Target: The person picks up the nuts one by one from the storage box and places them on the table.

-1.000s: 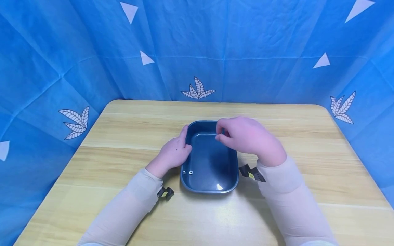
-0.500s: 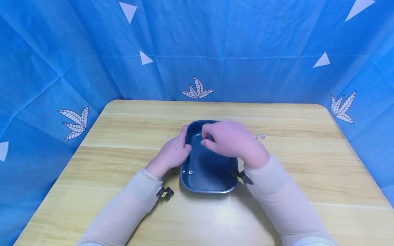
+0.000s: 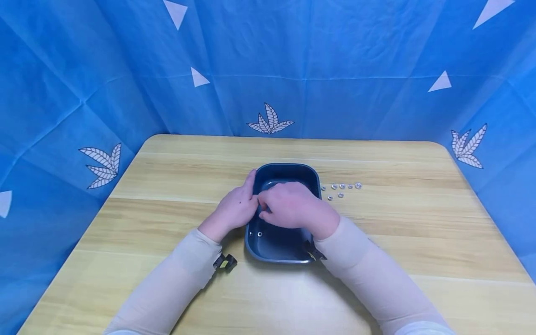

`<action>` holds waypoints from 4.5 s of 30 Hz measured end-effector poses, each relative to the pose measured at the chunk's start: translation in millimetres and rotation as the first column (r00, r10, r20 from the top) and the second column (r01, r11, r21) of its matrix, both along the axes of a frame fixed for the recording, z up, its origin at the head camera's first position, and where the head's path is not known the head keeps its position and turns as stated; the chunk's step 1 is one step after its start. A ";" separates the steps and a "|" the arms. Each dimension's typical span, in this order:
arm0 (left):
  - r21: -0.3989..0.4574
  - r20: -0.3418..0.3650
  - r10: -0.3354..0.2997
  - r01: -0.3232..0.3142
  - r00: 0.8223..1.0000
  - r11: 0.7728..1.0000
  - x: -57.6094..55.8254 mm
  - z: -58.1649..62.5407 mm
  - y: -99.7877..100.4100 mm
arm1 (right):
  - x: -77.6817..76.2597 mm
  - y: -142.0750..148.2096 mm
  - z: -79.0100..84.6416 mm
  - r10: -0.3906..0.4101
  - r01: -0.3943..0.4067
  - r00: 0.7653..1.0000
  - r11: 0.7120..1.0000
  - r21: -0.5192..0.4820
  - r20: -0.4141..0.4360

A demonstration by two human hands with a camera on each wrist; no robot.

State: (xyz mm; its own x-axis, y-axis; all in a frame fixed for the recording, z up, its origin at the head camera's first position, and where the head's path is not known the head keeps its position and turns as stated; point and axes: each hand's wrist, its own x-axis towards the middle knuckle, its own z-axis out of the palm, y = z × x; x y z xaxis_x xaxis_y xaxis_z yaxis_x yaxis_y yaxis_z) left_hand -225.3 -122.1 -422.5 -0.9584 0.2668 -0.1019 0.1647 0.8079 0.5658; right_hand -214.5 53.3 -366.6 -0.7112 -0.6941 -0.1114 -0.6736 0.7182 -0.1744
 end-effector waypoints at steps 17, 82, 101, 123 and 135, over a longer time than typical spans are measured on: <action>-0.017 0.001 -0.007 0.007 1.000 1.000 -0.5 0.9 -0.4 | -1.3 -12.7 -29.1 0.173 -0.177 0.958 0.984 -0.001 0.231; -0.022 0.027 0.040 -0.040 0.999 0.999 -1.1 -1.2 -0.5 | -8.2 -7.3 -32.2 0.015 -0.020 0.975 1.000 0.021 0.222; 0.003 0.046 0.043 -0.043 0.998 0.999 -2.3 0.4 -2.7 | -11.2 4.7 -15.5 0.050 -0.035 0.990 0.992 -0.120 0.130; 0.006 0.036 0.038 -0.038 0.999 0.999 0.8 2.3 -0.3 | -4.8 70.6 43.8 -0.033 0.063 0.994 0.953 -0.296 0.104; 0.010 0.043 0.039 -0.040 0.998 0.999 0.1 2.1 -0.7 | -19.7 116.9 45.9 -0.248 0.256 0.967 0.932 -0.257 0.065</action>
